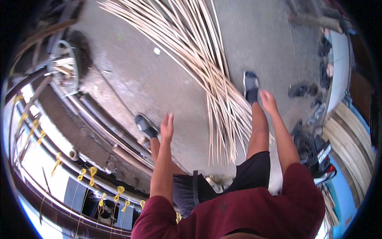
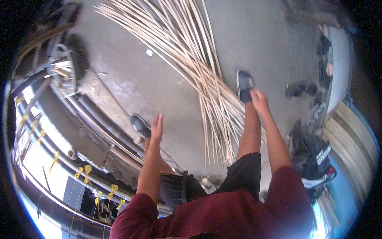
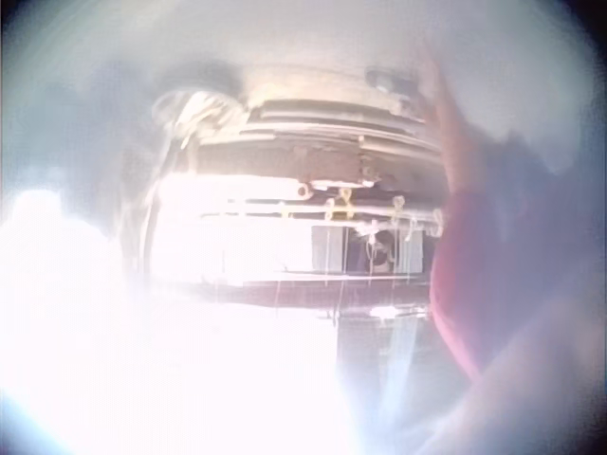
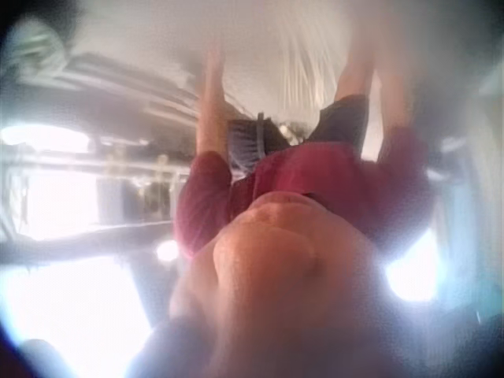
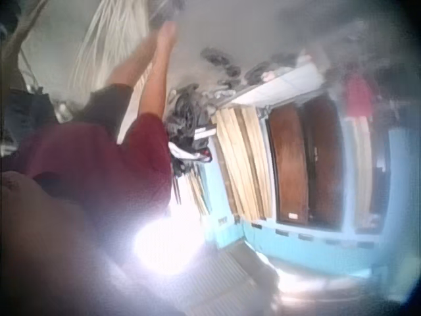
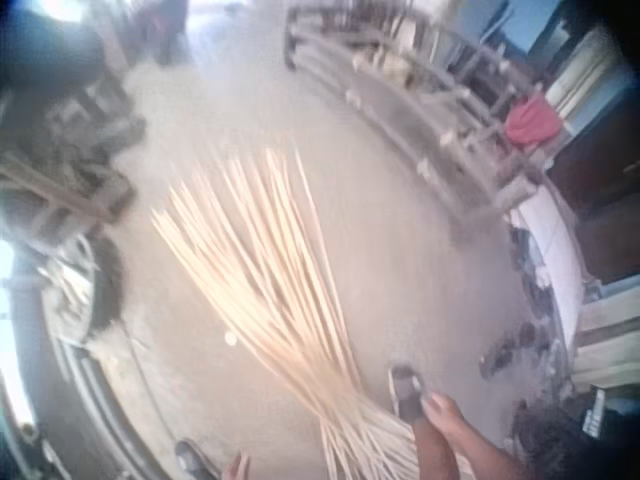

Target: The person gathers thin wooden sticks from the floor, aligns them into a bundle, and ties them together using yellow string. The person then places the tied bundle onto a nearby rack.

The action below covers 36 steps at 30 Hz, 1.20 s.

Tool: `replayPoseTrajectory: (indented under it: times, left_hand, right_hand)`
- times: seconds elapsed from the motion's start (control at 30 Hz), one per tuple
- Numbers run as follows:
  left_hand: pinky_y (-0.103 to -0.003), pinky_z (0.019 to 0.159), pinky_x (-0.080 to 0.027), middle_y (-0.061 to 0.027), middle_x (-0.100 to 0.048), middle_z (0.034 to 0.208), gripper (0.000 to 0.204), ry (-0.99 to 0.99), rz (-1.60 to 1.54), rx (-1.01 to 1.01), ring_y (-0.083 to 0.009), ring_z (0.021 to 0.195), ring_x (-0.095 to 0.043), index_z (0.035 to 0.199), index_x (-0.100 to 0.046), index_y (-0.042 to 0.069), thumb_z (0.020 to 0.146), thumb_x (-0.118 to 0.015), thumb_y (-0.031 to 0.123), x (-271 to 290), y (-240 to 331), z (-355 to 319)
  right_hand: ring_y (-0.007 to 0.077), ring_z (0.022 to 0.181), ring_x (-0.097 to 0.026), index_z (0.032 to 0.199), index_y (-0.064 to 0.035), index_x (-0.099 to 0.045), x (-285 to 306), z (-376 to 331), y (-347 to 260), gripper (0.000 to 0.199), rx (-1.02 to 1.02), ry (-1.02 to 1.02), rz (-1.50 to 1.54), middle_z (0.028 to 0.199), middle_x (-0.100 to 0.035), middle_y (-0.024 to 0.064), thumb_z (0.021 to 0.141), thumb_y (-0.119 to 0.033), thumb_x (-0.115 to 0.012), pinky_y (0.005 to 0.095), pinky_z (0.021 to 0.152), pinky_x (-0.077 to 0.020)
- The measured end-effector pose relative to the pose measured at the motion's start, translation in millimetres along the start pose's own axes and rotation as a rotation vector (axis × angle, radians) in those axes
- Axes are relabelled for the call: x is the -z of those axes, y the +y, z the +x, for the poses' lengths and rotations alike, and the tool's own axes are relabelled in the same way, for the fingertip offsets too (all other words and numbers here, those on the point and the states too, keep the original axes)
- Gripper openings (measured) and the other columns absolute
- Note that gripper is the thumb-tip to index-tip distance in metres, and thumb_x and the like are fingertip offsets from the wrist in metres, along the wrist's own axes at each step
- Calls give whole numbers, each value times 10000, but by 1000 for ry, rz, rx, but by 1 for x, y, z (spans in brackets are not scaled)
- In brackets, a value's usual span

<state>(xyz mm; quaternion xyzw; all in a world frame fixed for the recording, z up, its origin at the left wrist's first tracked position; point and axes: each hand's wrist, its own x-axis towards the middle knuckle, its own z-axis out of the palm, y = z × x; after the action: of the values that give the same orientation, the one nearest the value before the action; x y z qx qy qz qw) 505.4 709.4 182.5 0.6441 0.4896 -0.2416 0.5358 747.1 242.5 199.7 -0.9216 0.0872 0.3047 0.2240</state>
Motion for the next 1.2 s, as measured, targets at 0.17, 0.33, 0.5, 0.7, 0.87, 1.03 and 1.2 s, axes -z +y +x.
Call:
replayPoseTrajectory:
  times: [0.17, 0.33, 0.5, 0.7, 0.87, 1.03, 1.2]
  left_hand:
    - [-233, 592, -426, 9, -614, 827, 428, 414, -277, 101, -63, 684, -530, 1237, -599, -27, 974, -556, 307, 157, -17, -172]
    - [-217, 515, -356, 48, -570, 750, 332, 727, -665, 46, -35, 594, -452, 1134, -650, 3, 977, -562, 282, 205, -43, -325]
    - [-279, 740, -491, -45, -687, 859, 327, 788, -606, -142, -122, 790, -608, 1060, -692, -17, 956, -589, 275, 228, 15, -375]
    - [-374, 889, -506, -226, -681, 1070, 415, 724, -191, -390, -312, 1007, -673, 1155, -651, -11, 927, -598, 332, 340, 155, -409]
    - [-442, 794, -490, -189, -668, 948, 262, 1071, 152, -817, -370, 876, -624, 1093, -642, 24, 878, -645, 173, 473, 270, -414]
    - [-415, 755, -420, -96, -654, 842, 122, 1545, 559, -751, -277, 833, -597, 889, -615, 72, 891, -522, 150, 585, 360, -403]
    - [-425, 785, -432, -117, -655, 856, 111, 1366, 775, -413, -279, 878, -611, 864, -632, 76, 853, -524, 103, 637, 359, -332]
  right_hand:
    - [332, 954, -658, 1116, -52, -632, 72, -114, 54, 416, -235, -224, -210, 1001, -689, 181, 930, -412, -541, 445, 827, -497]
    - [213, 656, -636, 992, -73, -671, 123, -143, 28, 306, -262, -560, -364, 776, -663, 104, 915, -318, -506, 376, 607, -512]
    - [160, 675, -610, 973, -90, -649, 162, -141, -171, 223, -218, -390, 4, 840, -653, 40, 913, -283, -554, 331, 534, -477]
    - [118, 641, -574, 937, -78, -626, 119, -177, -415, 162, 125, -340, 385, 823, -633, 39, 935, -194, -513, 256, 461, -408]
    - [127, 683, -604, 953, -42, -640, 56, -257, -514, 197, 679, -518, 40, 756, -618, 43, 928, -229, -584, 261, 556, -468]
    - [188, 803, -657, 1025, -29, -665, 90, -336, -603, 273, 857, -625, -291, 874, -687, 92, 905, -269, -611, 327, 694, -522]
    - [184, 756, -658, 1040, -17, -661, 105, -270, -625, 272, 832, -512, -153, 867, -685, 88, 921, -248, -579, 327, 705, -519]
